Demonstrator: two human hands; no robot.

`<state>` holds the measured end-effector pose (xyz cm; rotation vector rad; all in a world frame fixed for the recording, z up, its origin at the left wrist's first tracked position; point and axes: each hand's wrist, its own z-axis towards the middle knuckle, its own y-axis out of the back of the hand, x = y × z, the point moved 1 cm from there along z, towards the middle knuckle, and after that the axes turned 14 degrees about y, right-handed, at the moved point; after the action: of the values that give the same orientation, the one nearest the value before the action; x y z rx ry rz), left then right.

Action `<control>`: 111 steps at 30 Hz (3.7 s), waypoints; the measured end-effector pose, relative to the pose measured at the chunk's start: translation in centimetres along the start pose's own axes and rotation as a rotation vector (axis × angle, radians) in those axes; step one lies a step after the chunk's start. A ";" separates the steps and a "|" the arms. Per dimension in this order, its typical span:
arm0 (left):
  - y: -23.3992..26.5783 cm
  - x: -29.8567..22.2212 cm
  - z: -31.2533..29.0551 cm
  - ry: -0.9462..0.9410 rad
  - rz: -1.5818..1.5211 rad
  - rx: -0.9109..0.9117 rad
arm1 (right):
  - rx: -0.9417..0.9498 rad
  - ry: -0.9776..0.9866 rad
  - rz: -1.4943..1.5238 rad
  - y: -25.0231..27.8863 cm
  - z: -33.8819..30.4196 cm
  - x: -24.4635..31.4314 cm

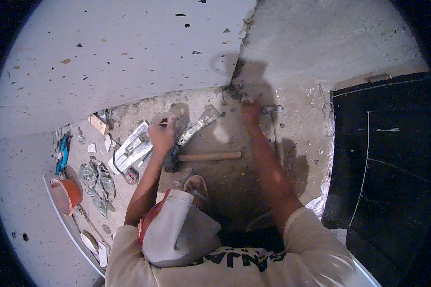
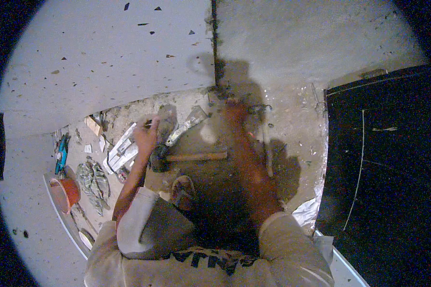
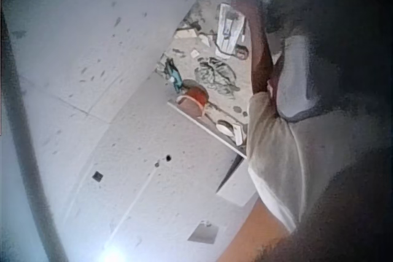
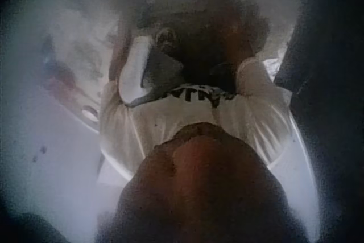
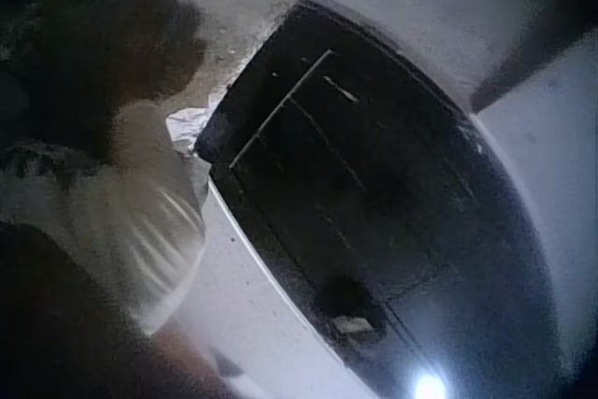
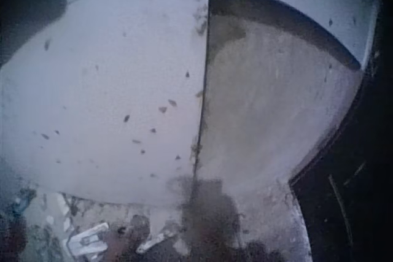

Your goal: The person installs terrazzo-style tiles on a curved wall. They use a hammer and chisel to break and remove existing tiles, then apply adhesive and set new tiles into place, tapping them to secure them.

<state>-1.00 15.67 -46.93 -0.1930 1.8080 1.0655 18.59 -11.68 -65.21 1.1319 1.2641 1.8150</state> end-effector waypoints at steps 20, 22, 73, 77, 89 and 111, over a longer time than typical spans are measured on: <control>-17.8 -7.7 0.4 -0.465 -0.082 0.402 | -0.083 -0.007 -0.205 -5.0 -1.1 -4.0; -17.2 -5.7 2.0 -0.432 0.016 0.335 | -0.006 0.186 0.074 -2.9 -0.4 1.5; -33.4 -0.2 5.9 -0.475 0.661 0.266 | 0.202 0.075 0.189 1.5 -2.5 0.2; -33.0 -1.2 6.2 -0.589 0.636 0.215 | 0.278 0.223 -0.184 -0.2 -1.7 -0.5; -32.8 -1.4 5.6 -0.318 0.450 0.255 | -0.145 -0.120 0.300 0.2 -2.3 1.6; -28.5 -0.1 4.8 -0.422 0.365 0.567 | 0.791 0.324 0.112 29.1 -9.3 -6.9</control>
<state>18.03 2.06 -63.94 0.6758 1.7051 0.7179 12.18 -30.82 -41.23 1.3475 2.2712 1.6459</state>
